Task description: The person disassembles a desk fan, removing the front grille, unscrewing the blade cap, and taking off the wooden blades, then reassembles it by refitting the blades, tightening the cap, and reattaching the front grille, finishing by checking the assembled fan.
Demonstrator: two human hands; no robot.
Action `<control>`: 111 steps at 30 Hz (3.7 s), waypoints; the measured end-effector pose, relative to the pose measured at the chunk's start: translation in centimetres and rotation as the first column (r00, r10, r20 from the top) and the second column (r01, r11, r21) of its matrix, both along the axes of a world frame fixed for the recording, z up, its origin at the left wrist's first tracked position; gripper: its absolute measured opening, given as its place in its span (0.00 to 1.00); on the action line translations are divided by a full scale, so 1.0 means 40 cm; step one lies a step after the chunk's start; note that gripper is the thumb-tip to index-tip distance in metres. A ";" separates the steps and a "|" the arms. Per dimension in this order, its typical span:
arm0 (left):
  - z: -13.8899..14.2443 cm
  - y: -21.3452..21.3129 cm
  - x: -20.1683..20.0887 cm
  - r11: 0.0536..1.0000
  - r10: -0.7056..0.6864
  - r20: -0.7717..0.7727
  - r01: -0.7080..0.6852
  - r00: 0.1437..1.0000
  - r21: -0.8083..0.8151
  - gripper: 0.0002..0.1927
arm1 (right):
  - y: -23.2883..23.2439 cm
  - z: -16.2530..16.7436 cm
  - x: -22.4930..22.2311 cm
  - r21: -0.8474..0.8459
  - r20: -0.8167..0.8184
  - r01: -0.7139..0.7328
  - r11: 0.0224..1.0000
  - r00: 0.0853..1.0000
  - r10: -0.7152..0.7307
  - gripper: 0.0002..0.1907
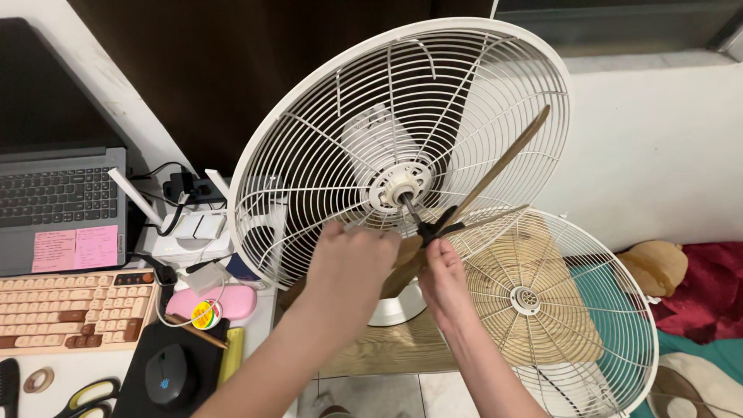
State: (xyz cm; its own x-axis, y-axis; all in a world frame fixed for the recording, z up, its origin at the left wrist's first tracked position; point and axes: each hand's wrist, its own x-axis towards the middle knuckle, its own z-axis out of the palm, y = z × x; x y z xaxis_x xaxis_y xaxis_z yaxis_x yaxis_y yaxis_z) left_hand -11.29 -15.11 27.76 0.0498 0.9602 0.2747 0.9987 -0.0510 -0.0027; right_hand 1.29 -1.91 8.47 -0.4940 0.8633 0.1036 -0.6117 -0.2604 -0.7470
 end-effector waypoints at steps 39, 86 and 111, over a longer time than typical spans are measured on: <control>-0.037 0.271 -0.057 0.813 0.181 -0.425 0.109 0.887 0.572 0.30 | 0.083 0.021 -0.043 0.028 0.013 -0.157 0.987 0.988 0.157 0.30; 0.002 0.355 -0.066 0.768 -0.010 -0.306 0.203 0.952 0.608 0.02 | 0.070 -0.049 -0.092 -0.047 0.293 0.091 0.995 0.953 -0.073 0.27; -0.010 0.294 -0.102 0.751 -0.231 -0.166 0.284 0.959 0.596 0.24 | 0.069 -0.002 -0.110 -0.063 0.363 0.036 0.997 0.932 -0.011 0.32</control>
State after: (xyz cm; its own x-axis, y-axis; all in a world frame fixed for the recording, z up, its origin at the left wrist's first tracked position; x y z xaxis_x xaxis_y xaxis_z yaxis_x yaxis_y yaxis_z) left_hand -15.36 -3.36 27.35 0.3167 0.5393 0.7803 0.9430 -0.2675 -0.1979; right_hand -3.10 0.87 8.38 -0.4666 0.8737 -0.1374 -0.3094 -0.3068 -0.9001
